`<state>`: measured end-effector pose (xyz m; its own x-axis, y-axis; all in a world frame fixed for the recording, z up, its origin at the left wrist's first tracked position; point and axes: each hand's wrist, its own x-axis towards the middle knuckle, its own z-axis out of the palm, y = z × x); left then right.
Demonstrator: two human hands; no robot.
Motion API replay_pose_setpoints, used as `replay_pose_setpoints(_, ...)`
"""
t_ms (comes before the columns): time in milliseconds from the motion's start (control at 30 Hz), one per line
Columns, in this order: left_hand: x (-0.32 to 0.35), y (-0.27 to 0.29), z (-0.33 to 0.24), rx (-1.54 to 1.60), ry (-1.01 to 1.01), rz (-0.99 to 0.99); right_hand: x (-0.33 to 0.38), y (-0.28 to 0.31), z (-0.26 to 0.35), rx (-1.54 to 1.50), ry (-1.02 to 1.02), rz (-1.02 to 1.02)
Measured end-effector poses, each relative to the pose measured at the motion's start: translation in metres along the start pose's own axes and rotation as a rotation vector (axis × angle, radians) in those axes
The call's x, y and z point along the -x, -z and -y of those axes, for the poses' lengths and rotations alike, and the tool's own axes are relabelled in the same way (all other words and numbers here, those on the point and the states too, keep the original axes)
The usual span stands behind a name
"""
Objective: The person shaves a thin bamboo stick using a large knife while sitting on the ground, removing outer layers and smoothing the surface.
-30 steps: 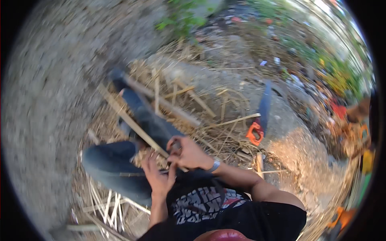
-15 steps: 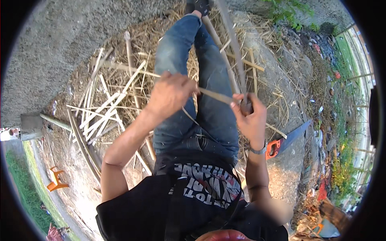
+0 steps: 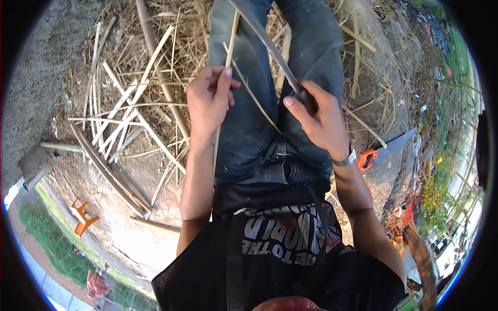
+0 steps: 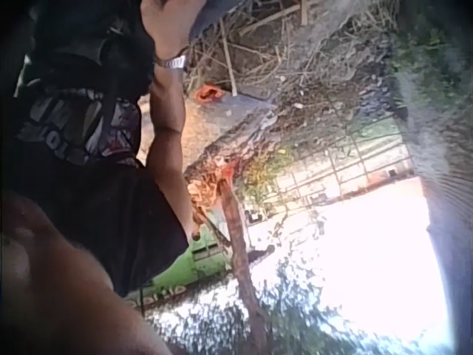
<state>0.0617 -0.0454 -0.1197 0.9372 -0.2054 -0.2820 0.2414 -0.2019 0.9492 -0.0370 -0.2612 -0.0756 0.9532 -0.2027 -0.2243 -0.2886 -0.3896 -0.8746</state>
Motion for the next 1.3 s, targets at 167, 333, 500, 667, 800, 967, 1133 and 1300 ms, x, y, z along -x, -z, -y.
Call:
replay_pose_setpoints(167,-0.014,0.016,0.009,0.424,0.027,-0.143,-0.019,-0.031,0.001,0.104,0.253,0.048)
replay_pose_setpoints(333,-0.006,0.074,0.006,0.476,-0.124,-0.377,-0.011,-0.049,-0.002,0.025,0.296,0.024)
replay_pose_setpoints(500,0.009,0.080,0.012,0.550,-0.091,-0.288,-0.019,-0.076,-0.014,0.096,0.220,-0.012)
replay_pose_setpoints(667,0.031,0.047,0.010,0.442,0.045,-0.070,-0.008,-0.053,-0.015,-0.164,0.030,0.011)
replay_pose_setpoints(800,0.046,0.041,0.018,0.396,0.074,0.106,0.001,0.027,0.032,-0.157,0.070,-0.343)
replay_pose_setpoints(967,0.055,0.051,0.010,0.236,0.131,0.261,0.004,0.148,0.018,0.113,0.065,-0.834)
replay_pose_setpoints(1133,0.066,0.069,0.016,0.042,0.107,0.376,0.017,0.193,-0.013,0.234,-0.289,-0.888)
replay_pose_setpoints(1300,0.078,0.069,0.022,-0.005,0.178,0.524,0.029,0.153,-0.042,0.142,-0.254,-0.579)
